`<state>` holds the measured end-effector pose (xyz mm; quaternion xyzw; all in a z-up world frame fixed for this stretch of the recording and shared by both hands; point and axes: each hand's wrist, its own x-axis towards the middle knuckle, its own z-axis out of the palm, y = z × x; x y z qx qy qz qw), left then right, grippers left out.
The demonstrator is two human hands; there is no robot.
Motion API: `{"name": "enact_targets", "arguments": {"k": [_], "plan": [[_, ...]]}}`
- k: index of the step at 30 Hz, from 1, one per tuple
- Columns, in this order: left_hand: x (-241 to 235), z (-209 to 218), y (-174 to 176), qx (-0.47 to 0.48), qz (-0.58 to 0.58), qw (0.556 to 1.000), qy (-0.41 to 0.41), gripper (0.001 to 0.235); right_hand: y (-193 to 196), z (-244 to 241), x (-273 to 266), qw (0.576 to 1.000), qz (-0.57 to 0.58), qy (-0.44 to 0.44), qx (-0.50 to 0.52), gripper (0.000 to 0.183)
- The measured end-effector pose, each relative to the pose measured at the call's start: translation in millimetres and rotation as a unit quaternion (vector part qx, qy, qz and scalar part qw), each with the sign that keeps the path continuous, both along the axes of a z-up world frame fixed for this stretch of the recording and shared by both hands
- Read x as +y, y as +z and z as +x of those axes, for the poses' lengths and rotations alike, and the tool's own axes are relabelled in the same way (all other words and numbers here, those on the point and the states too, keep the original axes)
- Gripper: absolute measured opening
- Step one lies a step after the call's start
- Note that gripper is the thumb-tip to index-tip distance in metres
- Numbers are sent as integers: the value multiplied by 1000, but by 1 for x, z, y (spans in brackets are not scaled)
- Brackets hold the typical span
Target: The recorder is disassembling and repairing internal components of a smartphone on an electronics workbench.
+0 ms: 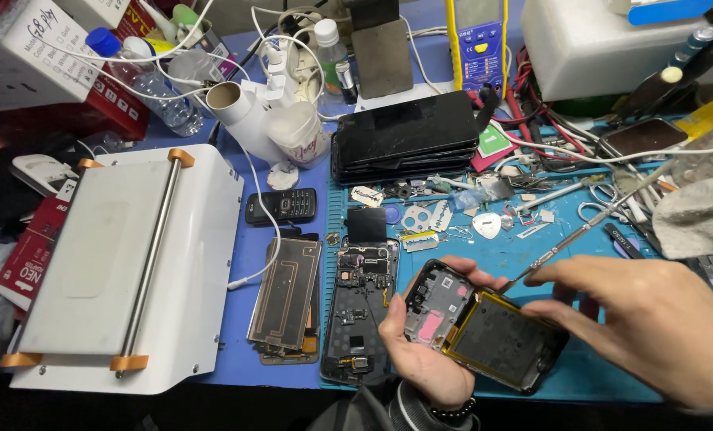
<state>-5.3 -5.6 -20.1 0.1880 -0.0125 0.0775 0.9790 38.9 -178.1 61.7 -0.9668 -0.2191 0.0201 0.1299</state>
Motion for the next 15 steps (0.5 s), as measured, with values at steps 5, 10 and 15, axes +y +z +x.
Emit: {"name": "enact_targets", "arguments": {"k": [5, 10, 15], "plan": [[1, 0, 0, 3, 9, 1000, 6, 75, -1, 2, 2, 977, 189, -52, 81, 15], [0, -1, 1, 0, 5, 1000, 4, 75, -13, -7, 9, 981, 191, 31, -4, 23], [-1, -1, 0, -9, 6, 1000, -2, 75, -18, -14, 12, 980, 139, 89, -110, 26]]}}
